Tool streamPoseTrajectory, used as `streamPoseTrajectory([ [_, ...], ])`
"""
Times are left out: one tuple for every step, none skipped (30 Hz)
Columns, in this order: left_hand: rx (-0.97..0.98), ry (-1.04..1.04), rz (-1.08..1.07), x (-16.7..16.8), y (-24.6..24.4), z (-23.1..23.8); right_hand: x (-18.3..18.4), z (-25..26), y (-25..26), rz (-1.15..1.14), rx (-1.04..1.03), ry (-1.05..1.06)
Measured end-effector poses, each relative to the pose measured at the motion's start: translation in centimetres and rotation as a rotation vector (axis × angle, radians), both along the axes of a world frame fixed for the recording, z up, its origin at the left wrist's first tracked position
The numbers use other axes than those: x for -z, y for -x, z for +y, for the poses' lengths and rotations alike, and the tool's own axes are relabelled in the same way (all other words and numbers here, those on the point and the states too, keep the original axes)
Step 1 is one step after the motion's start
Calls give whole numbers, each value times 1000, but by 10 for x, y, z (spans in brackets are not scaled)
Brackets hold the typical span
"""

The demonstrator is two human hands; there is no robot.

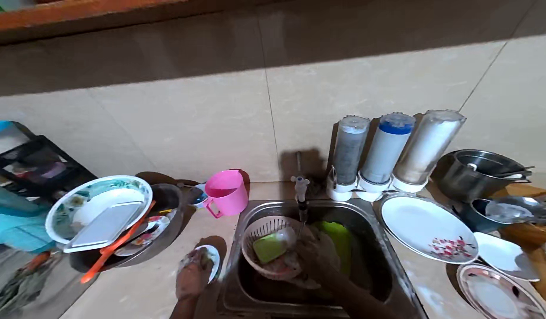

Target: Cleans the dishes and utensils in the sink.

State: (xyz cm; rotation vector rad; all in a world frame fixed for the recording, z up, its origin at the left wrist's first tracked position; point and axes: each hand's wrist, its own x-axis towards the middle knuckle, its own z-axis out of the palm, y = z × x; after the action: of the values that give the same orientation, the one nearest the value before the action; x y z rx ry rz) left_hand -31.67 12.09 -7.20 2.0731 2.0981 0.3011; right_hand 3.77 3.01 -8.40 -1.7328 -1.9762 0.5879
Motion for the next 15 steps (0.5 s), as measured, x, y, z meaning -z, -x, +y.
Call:
streamPoseTrajectory([
  [-58, 51, 40, -5, -4, -1, -3, 20, 12, -23, -38, 103],
  [-63, 88, 65, -8, -8, -2, 2, 41, 21, -47, -55, 175],
  [-1, 75, 42, -6, -8, -3, 10, 58, 26, -71, -60, 209],
  [80, 33, 1, 0, -5, -4, 19, 71, 28, -83, -58, 235],
  [127, -14, -40, 5, 0, -4, 28, 79, 28, -82, -49, 263],
  [122, -54, -63, 8, 3, -4, 38, 85, 29, -85, -31, 286],
  [73, -64, -59, 8, 2, -4, 50, 91, 30, -82, -10, 315],
  [14, -50, -45, 6, 0, -3, 61, 95, 33, -63, 11, 333],
  [-40, -29, -38, 4, -3, -3, 68, 96, 37, -29, 46, 324],
  [-86, -10, -47, 1, -6, -4, 71, 94, 40, -4, 75, 325],
  [-128, -20, -88, 1, -7, -5, 71, 92, 39, -14, 79, 356],
  [-161, -60, -172, 1, -6, -6, 63, 83, 36, -22, 71, 388],
  [-175, -131, -301, 2, -2, -7, 50, 69, 30, -63, 18, 396],
  [-174, -237, -474, 6, 5, -5, 45, 57, 23, -102, -34, 292],
  [-173, -341, -681, 8, 9, -2, 22, 42, 21, -160, -57, 274],
])
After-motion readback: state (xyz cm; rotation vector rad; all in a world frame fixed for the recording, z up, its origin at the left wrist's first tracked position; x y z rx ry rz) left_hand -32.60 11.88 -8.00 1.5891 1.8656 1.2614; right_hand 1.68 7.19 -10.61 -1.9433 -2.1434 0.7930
